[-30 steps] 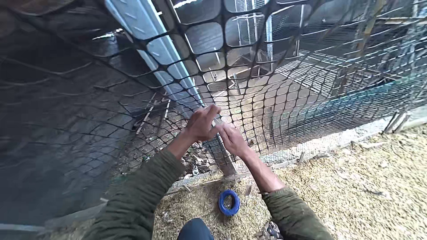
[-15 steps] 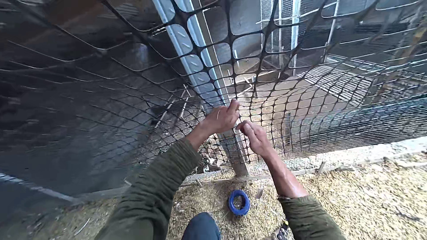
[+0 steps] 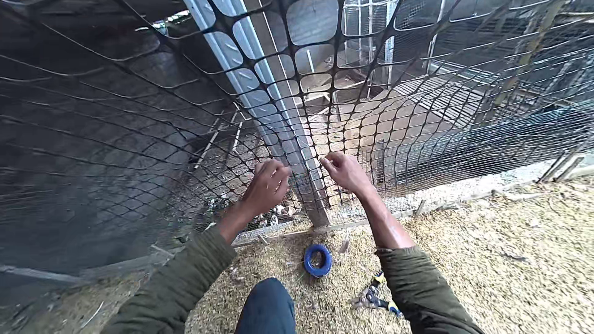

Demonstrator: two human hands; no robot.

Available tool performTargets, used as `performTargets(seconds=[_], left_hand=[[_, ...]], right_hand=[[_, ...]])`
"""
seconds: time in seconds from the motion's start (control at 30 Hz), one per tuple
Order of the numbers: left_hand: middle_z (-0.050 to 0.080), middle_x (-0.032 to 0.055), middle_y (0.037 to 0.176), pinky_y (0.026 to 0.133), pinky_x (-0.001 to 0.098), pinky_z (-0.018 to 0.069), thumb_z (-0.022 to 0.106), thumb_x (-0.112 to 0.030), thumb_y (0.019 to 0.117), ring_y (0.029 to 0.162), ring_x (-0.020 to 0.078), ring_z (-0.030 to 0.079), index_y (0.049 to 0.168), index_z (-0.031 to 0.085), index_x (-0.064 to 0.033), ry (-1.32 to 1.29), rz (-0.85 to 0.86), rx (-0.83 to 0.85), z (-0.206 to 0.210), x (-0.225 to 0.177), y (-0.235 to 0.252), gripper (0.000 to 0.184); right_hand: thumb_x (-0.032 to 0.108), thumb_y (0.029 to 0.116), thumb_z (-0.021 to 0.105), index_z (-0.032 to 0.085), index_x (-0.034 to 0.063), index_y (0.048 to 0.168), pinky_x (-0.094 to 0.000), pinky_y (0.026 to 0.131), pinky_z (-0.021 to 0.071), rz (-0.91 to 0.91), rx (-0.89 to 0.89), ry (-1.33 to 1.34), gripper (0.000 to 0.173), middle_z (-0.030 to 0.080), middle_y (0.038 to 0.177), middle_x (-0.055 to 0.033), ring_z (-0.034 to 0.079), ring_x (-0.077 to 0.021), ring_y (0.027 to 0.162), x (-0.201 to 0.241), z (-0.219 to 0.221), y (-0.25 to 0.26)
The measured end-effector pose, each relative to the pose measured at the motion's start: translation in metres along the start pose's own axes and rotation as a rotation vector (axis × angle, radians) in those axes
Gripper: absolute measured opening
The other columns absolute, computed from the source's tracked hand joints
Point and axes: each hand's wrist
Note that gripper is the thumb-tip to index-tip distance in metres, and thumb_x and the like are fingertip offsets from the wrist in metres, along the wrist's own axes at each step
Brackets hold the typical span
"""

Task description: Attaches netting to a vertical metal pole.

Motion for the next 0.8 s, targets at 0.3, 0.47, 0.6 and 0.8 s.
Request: performTargets(seconds=[0.3, 0.47, 0.6, 0.8], left_hand=[[0.062, 0.0182, 0.137, 0.108, 0.0608, 0.0418, 0.053, 0.007, 0.0913, 0.132, 0.0382, 0.054, 0.087, 0.075, 0.0013, -0.183, -0.364, 0.209, -0.029, 0.006, -0.065, 0.024], [0.065, 0.0198, 0.134, 0.102, 0.0565, 0.0502, 0.055, -0.001, 0.0983, 0.125, 0.0383, 0.062, 0.127, 0.07, -0.0033, 0.129, -0.078, -0.041, -0.015, 0.008, -0.006, 0.032], [0.056, 0.0108, 0.149, 0.114, 0.0552, 0.0374, 0.055, -0.005, 0.1017, 0.141, 0.0318, 0.05, 0.14, 0.063, -0.0162, 0.367, 0.228, -0.008, 0.001, 0.026, 0.046, 0.041], [0.074, 0.0123, 0.118, 0.114, 0.048, 0.0416, 0.055, -0.013, 0.1057, 0.126, 0.0303, 0.063, 0.121, 0.071, -0.0052, 0.224, 0.511, -0.02, -0.005, 0.045, 0.076, 0.023]], right_hand=[[0.039, 0.1079, 0.052, 0.067, 0.0037, 0.086, -0.05, 0.056, 0.0452, -0.074, -0.052, 0.068, 0.044, 0.056, 0.066, -0.0117, 0.055, -0.0269, 0.058, -0.002, -0.008, -0.002], [0.046, 0.1068, 0.051, 0.066, 0.0073, 0.084, -0.0457, 0.051, 0.044, -0.083, 0.019, 0.126, 0.047, 0.057, 0.066, -0.0097, 0.053, -0.0234, 0.054, -0.011, 0.001, 0.0], [0.048, 0.1064, 0.05, 0.064, 0.0092, 0.079, -0.0395, 0.048, 0.0392, -0.082, 0.041, 0.154, 0.05, 0.055, 0.063, -0.0068, 0.048, -0.0188, 0.051, -0.013, -0.002, 0.002], [0.044, 0.1067, 0.051, 0.07, 0.0106, 0.085, -0.035, 0.051, 0.0395, -0.177, 0.045, 0.222, 0.044, 0.056, 0.065, -0.0024, 0.048, -0.0128, 0.054, -0.026, -0.008, 0.011]])
Point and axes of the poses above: each hand's wrist, its own y-axis towards the middle knuckle, its own z-axis out of the palm, x = y × z
